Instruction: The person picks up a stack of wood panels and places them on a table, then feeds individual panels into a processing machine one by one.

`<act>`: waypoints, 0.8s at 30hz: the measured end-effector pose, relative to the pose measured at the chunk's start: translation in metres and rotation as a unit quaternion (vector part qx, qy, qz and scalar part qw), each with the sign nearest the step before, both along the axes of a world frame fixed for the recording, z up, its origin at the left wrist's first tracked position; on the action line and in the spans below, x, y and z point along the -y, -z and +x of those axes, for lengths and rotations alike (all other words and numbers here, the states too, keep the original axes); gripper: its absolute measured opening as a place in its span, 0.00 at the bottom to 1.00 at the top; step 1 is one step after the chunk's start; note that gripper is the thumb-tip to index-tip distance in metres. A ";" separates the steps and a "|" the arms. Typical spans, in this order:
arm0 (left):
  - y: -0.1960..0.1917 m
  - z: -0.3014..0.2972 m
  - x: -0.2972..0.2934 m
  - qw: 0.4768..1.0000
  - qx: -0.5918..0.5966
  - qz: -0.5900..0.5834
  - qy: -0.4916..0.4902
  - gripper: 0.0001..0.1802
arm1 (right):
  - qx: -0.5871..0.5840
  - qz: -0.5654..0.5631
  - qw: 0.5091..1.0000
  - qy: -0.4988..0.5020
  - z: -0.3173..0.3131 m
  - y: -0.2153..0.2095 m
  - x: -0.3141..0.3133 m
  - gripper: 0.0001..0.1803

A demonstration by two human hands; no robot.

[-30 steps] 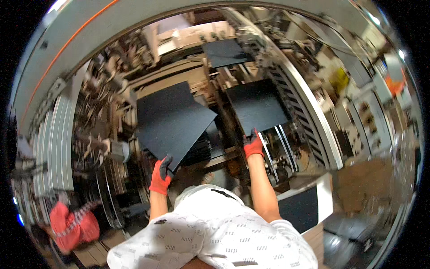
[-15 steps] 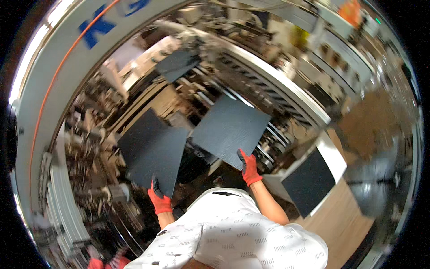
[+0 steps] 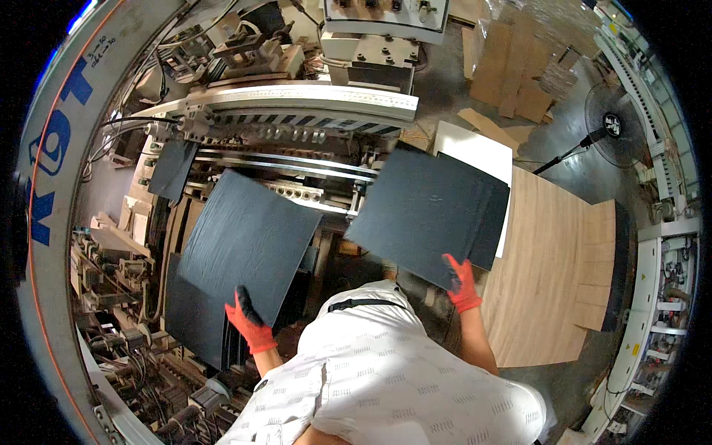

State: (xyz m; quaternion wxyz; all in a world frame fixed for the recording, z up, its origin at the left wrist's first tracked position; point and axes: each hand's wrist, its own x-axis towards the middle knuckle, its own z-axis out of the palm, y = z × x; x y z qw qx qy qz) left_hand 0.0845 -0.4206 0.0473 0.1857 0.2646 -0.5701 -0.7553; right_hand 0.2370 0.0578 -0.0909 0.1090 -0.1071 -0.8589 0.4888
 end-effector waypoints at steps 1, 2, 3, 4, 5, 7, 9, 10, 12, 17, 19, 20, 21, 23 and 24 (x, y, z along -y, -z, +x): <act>0.010 -0.009 0.000 0.999 -0.018 -0.017 0.035 0.18 | -0.001 -0.001 1.000 -0.003 0.003 -0.002 -0.011 0.34; 0.016 -0.020 -0.007 0.999 -0.017 0.017 0.040 0.16 | -0.004 0.018 0.999 0.028 0.009 -0.009 -0.021 0.35; 0.016 -0.029 -0.016 0.998 -0.017 0.049 0.043 0.15 | -0.007 0.035 0.998 0.057 0.011 -0.014 -0.030 0.36; 0.013 -0.039 -0.029 0.996 0.005 0.077 0.047 0.14 | -0.009 0.036 0.997 0.065 0.018 -0.015 -0.047 0.36; 0.012 -0.047 -0.043 0.997 -0.003 0.041 0.062 0.14 | 0.045 0.087 0.993 0.064 0.023 -0.017 -0.067 0.33; 0.021 -0.059 -0.056 0.996 0.000 0.058 0.075 0.14 | 0.096 0.137 0.984 0.065 0.027 -0.016 -0.095 0.30; 0.049 -0.069 -0.055 0.994 -0.016 0.079 0.072 0.14 | 0.118 -0.188 0.964 0.144 0.007 -0.033 -0.104 0.25; 0.063 -0.071 -0.049 0.991 -0.016 0.109 0.081 0.18 | 0.150 -0.306 0.919 0.197 -0.016 -0.057 -0.099 0.30; 0.079 -0.077 -0.045 0.992 0.006 0.116 0.053 0.16 | 0.182 -0.084 0.959 0.201 -0.029 -0.069 -0.098 0.28; 0.121 -0.119 -0.052 0.993 0.006 0.115 0.015 0.13 | 0.226 0.366 0.874 0.228 -0.052 -0.075 -0.085 0.27; 0.114 -0.132 -0.063 0.993 0.009 0.116 -0.031 0.16 | 0.153 0.300 0.912 0.235 -0.083 -0.083 -0.062 0.22; 0.114 -0.143 -0.070 0.986 -0.001 0.167 -0.020 0.17 | 0.105 0.286 0.930 0.206 -0.099 -0.089 -0.047 0.21; 0.116 -0.145 -0.067 0.977 -0.010 0.213 -0.018 0.19 | 0.058 0.268 0.948 0.164 -0.123 -0.101 -0.019 0.19; 0.119 -0.153 -0.060 0.967 -0.023 0.247 -0.051 0.19 | -0.020 0.241 0.968 0.070 -0.167 -0.121 0.044 0.16; 0.123 -0.161 -0.061 0.958 -0.025 0.279 -0.062 0.19 | -0.033 0.194 0.980 0.026 -0.187 -0.124 0.072 0.15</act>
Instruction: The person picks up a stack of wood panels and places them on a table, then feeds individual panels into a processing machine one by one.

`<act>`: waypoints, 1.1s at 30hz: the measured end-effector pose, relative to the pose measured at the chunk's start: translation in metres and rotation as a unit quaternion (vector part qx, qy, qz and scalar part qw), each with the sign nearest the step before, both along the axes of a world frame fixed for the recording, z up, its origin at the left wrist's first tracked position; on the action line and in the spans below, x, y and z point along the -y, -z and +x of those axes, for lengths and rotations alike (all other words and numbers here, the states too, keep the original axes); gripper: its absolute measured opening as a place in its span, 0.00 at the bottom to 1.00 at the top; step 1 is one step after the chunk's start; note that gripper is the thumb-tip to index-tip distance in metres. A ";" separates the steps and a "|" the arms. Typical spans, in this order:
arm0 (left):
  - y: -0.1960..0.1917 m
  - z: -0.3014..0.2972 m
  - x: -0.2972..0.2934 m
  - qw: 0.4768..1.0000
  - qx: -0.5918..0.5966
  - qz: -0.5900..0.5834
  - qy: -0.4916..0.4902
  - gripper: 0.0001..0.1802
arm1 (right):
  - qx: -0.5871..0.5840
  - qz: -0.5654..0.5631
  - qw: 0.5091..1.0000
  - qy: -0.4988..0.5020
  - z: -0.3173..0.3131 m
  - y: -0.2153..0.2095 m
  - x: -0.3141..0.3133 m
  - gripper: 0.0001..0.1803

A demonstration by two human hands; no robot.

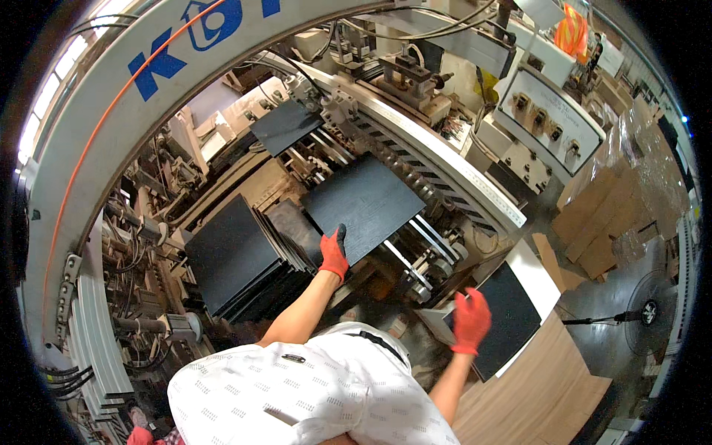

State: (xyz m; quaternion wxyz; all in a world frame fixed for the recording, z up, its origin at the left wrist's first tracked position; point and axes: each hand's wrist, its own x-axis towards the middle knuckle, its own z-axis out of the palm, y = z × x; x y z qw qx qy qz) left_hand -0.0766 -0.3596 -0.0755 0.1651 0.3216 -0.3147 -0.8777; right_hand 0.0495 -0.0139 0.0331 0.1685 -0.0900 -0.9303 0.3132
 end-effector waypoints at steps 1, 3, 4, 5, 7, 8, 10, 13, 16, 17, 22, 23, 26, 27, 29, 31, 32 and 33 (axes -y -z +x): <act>0.010 -0.008 0.007 1.000 -0.002 0.000 -0.009 0.19 | 0.033 -0.051 0.997 -0.048 -0.021 -0.005 0.033 0.16; 0.039 -0.037 -0.001 0.993 0.006 -0.107 -0.051 0.20 | 0.010 -0.082 0.985 -0.150 -0.057 0.014 0.079 0.23; 0.016 -0.045 -0.021 0.990 0.066 -0.116 -0.046 0.20 | -0.019 -0.041 0.981 -0.186 -0.074 0.023 0.095 0.28; 0.014 -0.050 -0.014 0.990 0.064 -0.116 -0.052 0.20 | -0.056 -0.008 0.968 -0.246 -0.089 0.025 0.124 0.33; 0.025 -0.064 0.008 0.987 0.006 -0.123 -0.106 0.19 | -0.040 0.025 0.948 -0.313 -0.117 0.047 0.170 0.41; 0.032 -0.069 0.021 0.989 0.005 -0.104 -0.103 0.18 | -0.031 0.027 0.944 -0.327 -0.127 0.054 0.190 0.42; 0.036 -0.074 0.023 0.990 -0.003 -0.095 -0.109 0.17 | -0.001 0.040 0.941 -0.337 -0.141 0.056 0.210 0.42; 0.036 -0.082 0.017 0.983 0.014 -0.120 -0.135 0.17 | 0.083 0.021 0.918 -0.388 -0.152 0.050 0.219 0.41; 0.016 -0.086 0.001 0.963 0.105 -0.201 -0.146 0.18 | 0.057 -0.037 0.906 -0.418 -0.168 0.067 0.207 0.38; 0.010 -0.085 -0.004 0.946 0.165 -0.246 -0.130 0.19 | 0.057 -0.085 0.895 -0.434 -0.171 0.069 0.201 0.38; 0.009 -0.087 -0.006 0.945 0.191 -0.235 -0.124 0.24 | 0.040 -0.088 0.894 -0.437 -0.174 0.058 0.189 0.40; 0.018 -0.089 0.001 0.942 0.180 -0.252 -0.133 0.25 | 0.039 -0.094 0.894 -0.436 -0.173 0.054 0.193 0.39; 0.035 -0.090 0.006 0.952 0.124 -0.248 -0.129 0.25 | 0.039 -0.102 0.898 -0.425 -0.174 0.052 0.189 0.38; 0.037 -0.090 0.006 0.964 0.078 -0.227 -0.115 0.26 | 0.040 -0.114 0.898 -0.424 -0.176 0.055 0.188 0.38; 0.044 -0.085 0.013 0.970 0.039 -0.226 -0.080 0.26 | 0.037 -0.125 0.894 -0.429 -0.177 0.059 0.188 0.38; 0.057 -0.070 0.039 0.962 0.062 -0.259 -0.063 0.26 | 0.000 -0.125 0.886 -0.447 -0.174 0.060 0.204 0.39; 0.059 -0.061 0.036 0.985 0.027 -0.166 -0.044 0.26 | -0.015 -0.125 0.885 -0.449 -0.176 0.067 0.204 0.40; 0.059 -0.054 0.026 0.997 -0.013 -0.068 -0.023 0.26 | -0.011 -0.124 0.885 -0.448 -0.179 0.072 0.203 0.40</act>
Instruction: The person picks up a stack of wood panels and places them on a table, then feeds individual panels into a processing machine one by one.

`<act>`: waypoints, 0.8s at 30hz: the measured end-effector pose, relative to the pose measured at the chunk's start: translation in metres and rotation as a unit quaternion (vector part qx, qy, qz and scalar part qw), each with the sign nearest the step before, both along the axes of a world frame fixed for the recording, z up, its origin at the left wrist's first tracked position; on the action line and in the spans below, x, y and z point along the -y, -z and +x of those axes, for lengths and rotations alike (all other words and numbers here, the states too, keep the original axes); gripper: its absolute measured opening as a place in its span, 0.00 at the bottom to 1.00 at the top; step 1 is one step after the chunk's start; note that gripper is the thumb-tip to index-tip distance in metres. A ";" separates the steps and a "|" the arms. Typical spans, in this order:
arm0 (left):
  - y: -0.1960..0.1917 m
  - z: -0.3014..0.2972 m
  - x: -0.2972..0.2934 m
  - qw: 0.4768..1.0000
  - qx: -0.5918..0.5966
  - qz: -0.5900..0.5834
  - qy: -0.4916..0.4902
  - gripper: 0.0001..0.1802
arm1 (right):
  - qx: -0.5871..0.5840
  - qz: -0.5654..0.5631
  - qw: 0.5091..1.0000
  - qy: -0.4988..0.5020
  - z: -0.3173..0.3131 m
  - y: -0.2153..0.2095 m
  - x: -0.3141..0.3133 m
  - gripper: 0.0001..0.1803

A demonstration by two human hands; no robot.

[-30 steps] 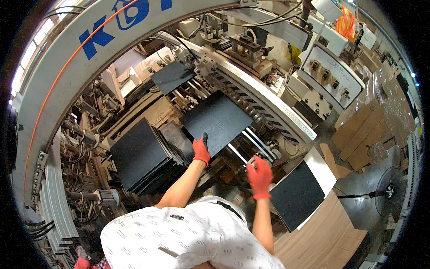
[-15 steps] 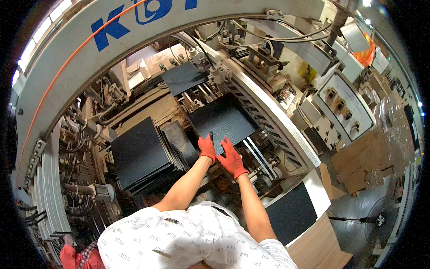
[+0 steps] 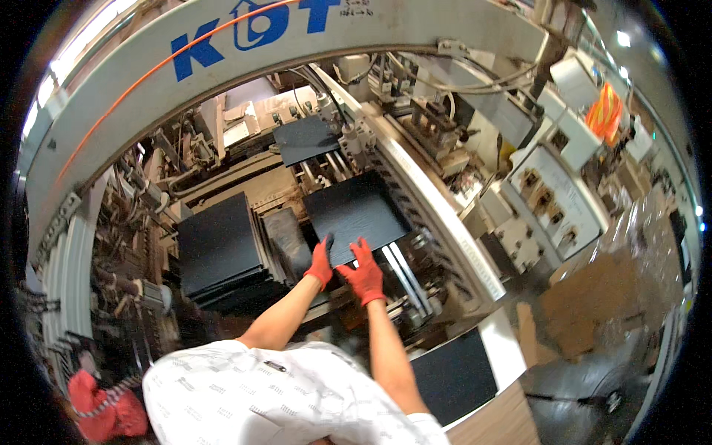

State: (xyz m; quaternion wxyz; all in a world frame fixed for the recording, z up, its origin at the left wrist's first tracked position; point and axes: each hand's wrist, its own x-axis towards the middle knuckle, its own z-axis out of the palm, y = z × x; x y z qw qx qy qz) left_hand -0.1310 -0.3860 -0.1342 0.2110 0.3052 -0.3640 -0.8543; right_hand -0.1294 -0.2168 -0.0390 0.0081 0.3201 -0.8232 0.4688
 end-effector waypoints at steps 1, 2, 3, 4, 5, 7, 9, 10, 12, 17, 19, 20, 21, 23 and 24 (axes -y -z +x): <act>-0.014 0.004 -0.030 0.998 0.000 0.030 0.050 0.27 | -0.005 0.016 1.000 0.018 -0.007 0.010 -0.014 0.40; -0.034 0.009 -0.062 0.993 -0.002 0.059 0.101 0.27 | -0.010 0.032 0.999 0.038 -0.016 0.017 -0.031 0.40; -0.039 0.013 -0.074 0.992 0.018 0.075 0.099 0.28 | -0.010 0.029 0.999 0.037 -0.018 0.013 -0.033 0.39; -0.033 0.019 -0.072 0.984 -0.020 0.119 0.132 0.34 | -0.003 0.021 0.999 0.030 -0.012 0.012 -0.029 0.39; -0.028 0.015 -0.070 0.977 -0.026 0.167 0.129 0.33 | -0.005 0.017 0.999 0.028 -0.013 0.012 -0.028 0.38; -0.007 0.014 -0.060 0.969 -0.036 0.211 0.122 0.35 | -0.001 0.018 1.000 0.015 -0.012 0.007 -0.024 0.38; 0.023 0.026 -0.035 0.986 -0.070 0.088 0.122 0.36 | 0.009 -0.003 1.000 0.002 0.001 0.001 -0.009 0.38; 0.043 0.046 -0.003 0.987 -0.099 -0.073 0.108 0.38 | 0.013 -0.029 0.999 -0.028 0.015 -0.011 0.010 0.38; 0.036 0.046 -0.012 0.985 -0.083 -0.115 0.103 0.35 | 0.009 -0.010 1.000 -0.018 0.012 -0.004 0.006 0.38; -0.041 0.030 -0.062 0.996 0.014 0.081 0.044 0.27 | 0.029 0.002 0.999 0.024 -0.001 0.001 -0.015 0.37; -0.045 0.022 -0.074 0.998 -0.011 0.056 0.034 0.28 | 0.009 -0.002 0.999 0.031 -0.008 0.009 -0.018 0.37; -0.046 0.018 -0.078 0.997 -0.009 0.064 0.039 0.29 | -0.008 -0.008 0.999 0.037 -0.013 0.014 -0.022 0.37; -0.043 0.014 -0.079 0.997 -0.008 0.071 0.042 0.31 | -0.021 -0.003 0.999 0.043 -0.015 0.016 -0.023 0.37; -0.019 0.017 -0.056 0.996 -0.012 0.076 0.050 0.32 | 0.006 -0.001 1.000 0.024 -0.006 0.004 -0.015 0.37; 0.003 0.029 -0.024 0.999 -0.041 0.030 0.017 0.32 | 0.036 -0.010 0.999 -0.013 0.011 -0.010 0.003 0.37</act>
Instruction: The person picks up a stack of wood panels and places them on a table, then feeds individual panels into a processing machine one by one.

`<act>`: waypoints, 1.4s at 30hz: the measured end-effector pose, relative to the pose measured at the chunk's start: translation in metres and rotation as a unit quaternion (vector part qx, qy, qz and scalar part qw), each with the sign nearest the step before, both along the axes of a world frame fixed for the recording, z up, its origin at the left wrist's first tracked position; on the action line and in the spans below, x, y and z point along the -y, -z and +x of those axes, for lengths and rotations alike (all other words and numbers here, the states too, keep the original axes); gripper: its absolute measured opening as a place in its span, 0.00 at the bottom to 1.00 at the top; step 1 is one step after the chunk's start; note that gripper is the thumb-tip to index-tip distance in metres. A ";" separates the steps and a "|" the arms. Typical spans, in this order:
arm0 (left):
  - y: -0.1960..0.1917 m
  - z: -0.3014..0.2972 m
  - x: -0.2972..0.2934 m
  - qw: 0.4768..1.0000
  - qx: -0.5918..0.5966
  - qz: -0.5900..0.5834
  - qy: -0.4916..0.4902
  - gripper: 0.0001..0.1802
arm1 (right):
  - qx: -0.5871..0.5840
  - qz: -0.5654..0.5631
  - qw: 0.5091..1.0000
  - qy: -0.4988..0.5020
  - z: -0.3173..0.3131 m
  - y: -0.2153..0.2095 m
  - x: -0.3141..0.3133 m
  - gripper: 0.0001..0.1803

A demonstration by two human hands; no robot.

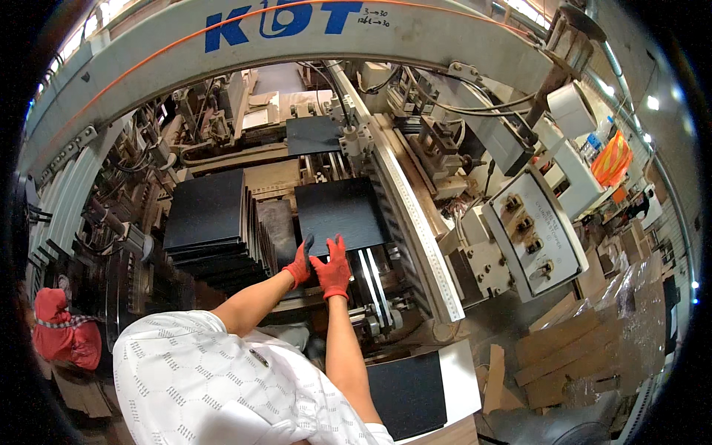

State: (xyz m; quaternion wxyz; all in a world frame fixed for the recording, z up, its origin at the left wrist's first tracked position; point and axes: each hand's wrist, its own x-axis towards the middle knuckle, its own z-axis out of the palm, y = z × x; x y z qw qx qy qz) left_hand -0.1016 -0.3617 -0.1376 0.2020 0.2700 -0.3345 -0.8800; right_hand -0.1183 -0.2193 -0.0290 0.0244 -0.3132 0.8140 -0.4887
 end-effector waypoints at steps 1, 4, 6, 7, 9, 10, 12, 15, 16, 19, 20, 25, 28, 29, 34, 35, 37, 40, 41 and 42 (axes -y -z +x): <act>0.001 -0.007 -0.006 1.000 -0.004 0.008 0.003 0.32 | -0.010 -0.010 1.000 0.005 -0.003 0.003 -0.004 0.36; -0.011 -0.016 -0.031 0.992 0.021 0.120 0.042 0.28 | 0.005 0.008 1.000 0.028 -0.013 0.005 -0.020 0.36; -0.047 -0.013 -0.049 0.996 0.050 0.063 0.033 0.24 | 0.002 0.007 0.999 0.035 -0.019 0.012 -0.026 0.36; -0.039 -0.010 -0.040 0.997 0.051 0.061 0.024 0.24 | -0.001 -0.006 0.999 0.031 -0.016 0.011 -0.021 0.36; -0.024 -0.003 -0.022 0.994 -0.024 0.090 0.056 0.24 | -0.007 -0.019 1.000 0.013 -0.008 0.008 -0.009 0.36; -0.033 -0.005 -0.032 0.993 -0.022 0.099 0.065 0.24 | -0.017 -0.019 0.999 0.022 -0.013 0.011 -0.015 0.35; -0.055 -0.006 -0.044 0.992 0.017 0.119 0.043 0.24 | -0.024 0.001 0.999 0.030 -0.016 0.015 -0.019 0.35; -0.035 -0.006 -0.030 0.992 0.078 0.071 0.071 0.26 | -0.029 -0.010 0.999 0.019 -0.014 0.014 -0.014 0.35; -0.031 -0.007 -0.027 0.992 0.075 0.072 0.067 0.26 | -0.033 -0.006 0.999 0.016 -0.014 0.013 -0.014 0.36; -0.020 -0.007 -0.024 0.989 0.048 -0.052 0.127 0.29 | -0.046 0.002 0.999 0.012 -0.015 0.009 -0.016 0.36; -0.018 -0.006 -0.023 0.967 0.080 -0.202 0.131 0.25 | -0.052 0.003 0.999 0.013 -0.015 0.007 -0.017 0.36; -0.025 0.046 -0.015 0.905 0.074 -0.390 0.156 0.21 | -0.038 -0.013 0.999 0.005 -0.017 0.013 -0.014 0.36; -0.068 0.109 -0.013 0.964 0.038 -0.183 0.186 0.21 | -0.073 0.015 0.997 0.000 -0.013 0.011 -0.011 0.35; -0.079 0.134 -0.009 0.952 0.019 -0.228 0.203 0.21 | -0.073 0.033 0.997 0.002 -0.013 0.012 -0.012 0.34; -0.149 0.217 0.031 0.889 0.126 -0.440 -0.019 0.14 | -0.083 0.019 0.996 0.000 -0.011 0.008 -0.012 0.32; -0.148 0.230 0.044 0.854 0.139 -0.486 -0.121 0.16 | -0.069 0.008 0.998 -0.006 -0.008 0.009 -0.008 0.32; -0.138 0.243 0.068 0.842 0.119 -0.439 -0.292 0.21 | -0.061 0.005 0.998 -0.010 -0.009 0.012 -0.007 0.31; -0.149 0.251 0.099 0.852 0.116 -0.238 -0.452 0.32 | -0.049 0.005 0.999 -0.015 -0.011 0.015 -0.006 0.32; -0.140 0.256 0.113 0.840 0.129 -0.227 -0.475 0.34 | -0.042 0.004 0.999 -0.018 -0.008 0.013 -0.005 0.32; -0.131 0.258 0.124 0.831 0.137 -0.215 -0.494 0.36 | -0.039 0.002 0.999 -0.015 -0.006 0.009 -0.006 0.31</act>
